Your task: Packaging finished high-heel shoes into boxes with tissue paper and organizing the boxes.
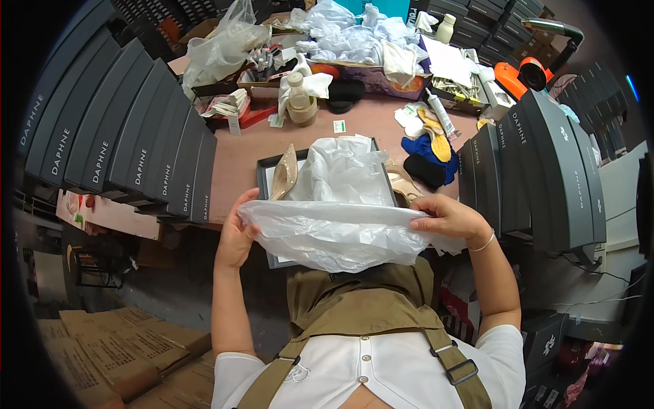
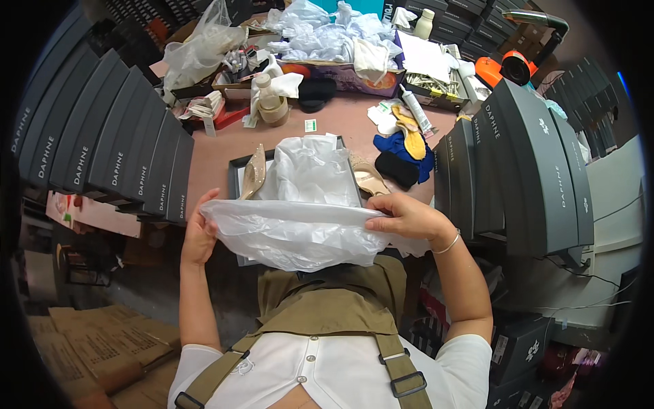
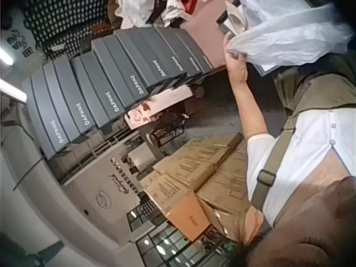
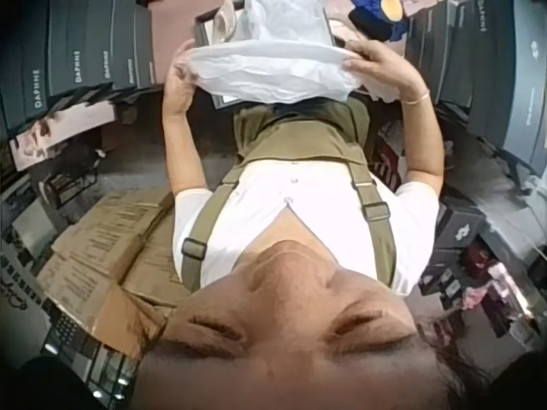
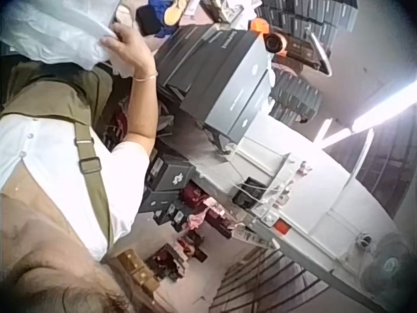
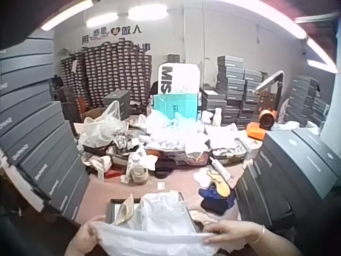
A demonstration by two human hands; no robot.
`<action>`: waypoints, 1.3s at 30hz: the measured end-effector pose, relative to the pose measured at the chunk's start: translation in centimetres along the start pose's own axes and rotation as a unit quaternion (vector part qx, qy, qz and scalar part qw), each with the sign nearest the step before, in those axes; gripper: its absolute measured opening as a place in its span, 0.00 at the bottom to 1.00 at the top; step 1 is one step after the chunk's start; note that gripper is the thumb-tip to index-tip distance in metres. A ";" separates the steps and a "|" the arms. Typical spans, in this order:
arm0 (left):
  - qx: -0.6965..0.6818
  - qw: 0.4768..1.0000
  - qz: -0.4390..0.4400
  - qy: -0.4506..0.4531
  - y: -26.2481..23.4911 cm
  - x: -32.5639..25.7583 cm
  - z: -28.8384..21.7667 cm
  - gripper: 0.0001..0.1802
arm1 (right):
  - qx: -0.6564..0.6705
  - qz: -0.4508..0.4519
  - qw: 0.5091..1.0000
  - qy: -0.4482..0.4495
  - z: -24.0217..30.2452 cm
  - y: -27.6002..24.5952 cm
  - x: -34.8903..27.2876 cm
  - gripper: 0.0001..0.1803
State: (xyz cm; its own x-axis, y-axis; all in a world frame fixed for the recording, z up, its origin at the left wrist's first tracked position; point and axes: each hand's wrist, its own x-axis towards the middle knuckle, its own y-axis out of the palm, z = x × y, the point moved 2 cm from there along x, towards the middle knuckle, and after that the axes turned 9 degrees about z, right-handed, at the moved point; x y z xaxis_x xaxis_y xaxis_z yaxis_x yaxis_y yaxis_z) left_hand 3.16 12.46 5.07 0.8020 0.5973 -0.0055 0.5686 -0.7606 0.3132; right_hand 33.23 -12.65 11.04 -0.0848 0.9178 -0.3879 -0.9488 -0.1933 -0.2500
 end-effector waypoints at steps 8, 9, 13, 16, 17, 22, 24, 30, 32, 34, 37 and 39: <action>-0.042 0.996 -0.075 -0.022 -5.1 -1.8 0.1 0.12 | -0.250 -0.004 0.968 0.004 -2.6 -0.4 -2.7 0.11; -0.054 0.992 -0.113 -0.029 -5.6 -1.9 0.0 0.11 | -0.191 -0.045 0.980 0.012 -3.0 -0.7 -3.6 0.07; -0.028 0.998 -0.026 -0.042 -7.7 -2.6 1.2 0.14 | 0.190 -0.196 0.961 0.049 -4.8 -1.2 -6.0 0.04; -0.085 0.995 0.011 -0.055 -5.5 -2.4 0.5 0.14 | 0.100 -0.208 0.971 0.057 -6.1 -1.5 -6.6 0.09; -0.041 0.997 0.004 -0.072 -6.1 -2.3 1.0 0.14 | 0.006 -0.209 0.976 0.059 -6.4 -1.6 -6.7 0.10; 0.062 0.990 -0.039 -0.120 -5.8 -2.6 1.7 0.13 | -0.386 -0.180 0.898 0.113 -2.5 -1.5 -6.0 0.22; 0.080 0.989 -0.015 -0.121 -5.7 -2.9 1.5 0.14 | -0.355 -0.190 0.915 0.007 1.2 0.1 -4.1 0.35; 0.086 0.989 0.082 -0.086 -3.0 -2.2 -0.8 0.21 | -0.365 -0.068 0.914 -0.164 2.4 5.3 7.6 0.26; 0.113 0.987 0.086 -0.075 -1.9 -2.4 -2.6 0.22 | -0.331 0.024 0.941 -0.071 0.9 5.5 10.2 0.17; 0.113 0.986 0.083 -0.091 -0.9 -2.8 -3.6 0.19 | -0.316 -0.035 0.937 -0.144 1.3 5.5 10.1 0.11; 0.194 0.971 0.058 -0.125 -2.1 -2.3 -1.8 0.16 | -0.333 -0.073 0.930 -0.141 2.4 5.7 9.5 0.09; 0.276 0.954 0.037 -0.113 -2.9 -1.5 -0.7 0.11 | -0.327 -0.070 0.935 -0.117 3.2 5.2 8.2 0.09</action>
State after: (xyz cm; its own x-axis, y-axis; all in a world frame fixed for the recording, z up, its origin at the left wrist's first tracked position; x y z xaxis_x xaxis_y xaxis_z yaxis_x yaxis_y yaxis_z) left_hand 0.14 13.96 4.84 0.8268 0.5146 -0.2271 0.4689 -0.8536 -0.2270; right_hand 26.61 -5.03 9.45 -0.1111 0.9858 -0.1258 -0.5723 -0.1669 -0.8029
